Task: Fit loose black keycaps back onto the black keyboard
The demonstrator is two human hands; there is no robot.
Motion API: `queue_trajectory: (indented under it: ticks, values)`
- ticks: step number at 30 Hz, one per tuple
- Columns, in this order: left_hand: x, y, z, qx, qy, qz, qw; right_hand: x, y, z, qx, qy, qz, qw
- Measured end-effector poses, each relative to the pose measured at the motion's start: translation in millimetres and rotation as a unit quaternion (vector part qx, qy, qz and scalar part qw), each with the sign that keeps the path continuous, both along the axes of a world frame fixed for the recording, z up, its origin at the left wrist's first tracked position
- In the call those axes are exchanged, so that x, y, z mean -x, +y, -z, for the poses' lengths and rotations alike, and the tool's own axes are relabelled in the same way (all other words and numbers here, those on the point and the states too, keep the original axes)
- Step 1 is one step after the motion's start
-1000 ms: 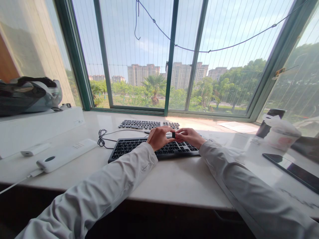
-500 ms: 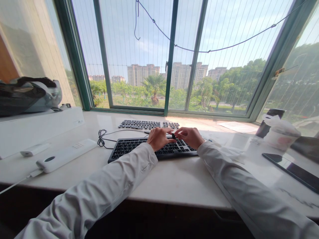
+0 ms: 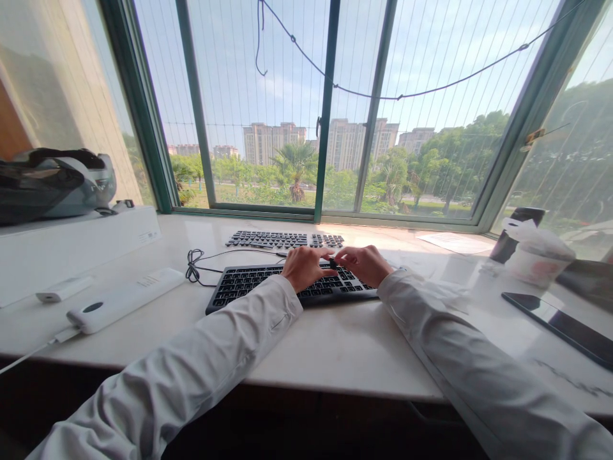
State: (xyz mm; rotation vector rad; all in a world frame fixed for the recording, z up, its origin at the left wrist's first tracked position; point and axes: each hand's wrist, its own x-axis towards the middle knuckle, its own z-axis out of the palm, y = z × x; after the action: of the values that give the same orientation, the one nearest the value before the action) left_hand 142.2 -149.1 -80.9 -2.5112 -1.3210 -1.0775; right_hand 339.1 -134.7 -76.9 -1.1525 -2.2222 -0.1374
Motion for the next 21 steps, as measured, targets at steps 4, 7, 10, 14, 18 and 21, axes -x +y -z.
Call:
queue_trajectory:
  ticks: [4,7,10,14,18,21]
  values:
    - [0,-2,-0.8,-0.006,0.006,0.006,1.000,-1,-1,-1.6,-0.014,-0.003,0.004,1.000]
    - [0,-3,-1.8,-0.014,0.020,0.013,1.000,0,-4,-4.3,-0.018,-0.028,0.007,0.999]
    - [0,-3,-2.3,-0.014,0.027,0.008,1.000,1,-9,-8.2,-0.030,-0.067,0.007,0.997]
    - [0,-4,-2.4,-0.011,0.025,0.004,1.000,1,-11,-9.8,-0.036,-0.073,-0.009,0.997]
    - [0,-4,-3.1,-0.010,0.010,-0.006,1.000,0,-5,-5.0,-0.007,0.015,-0.009,1.000]
    - [1,-4,-3.9,-0.022,-0.011,-0.010,1.000,0,0,-1.0,0.029,0.092,-0.005,0.995]
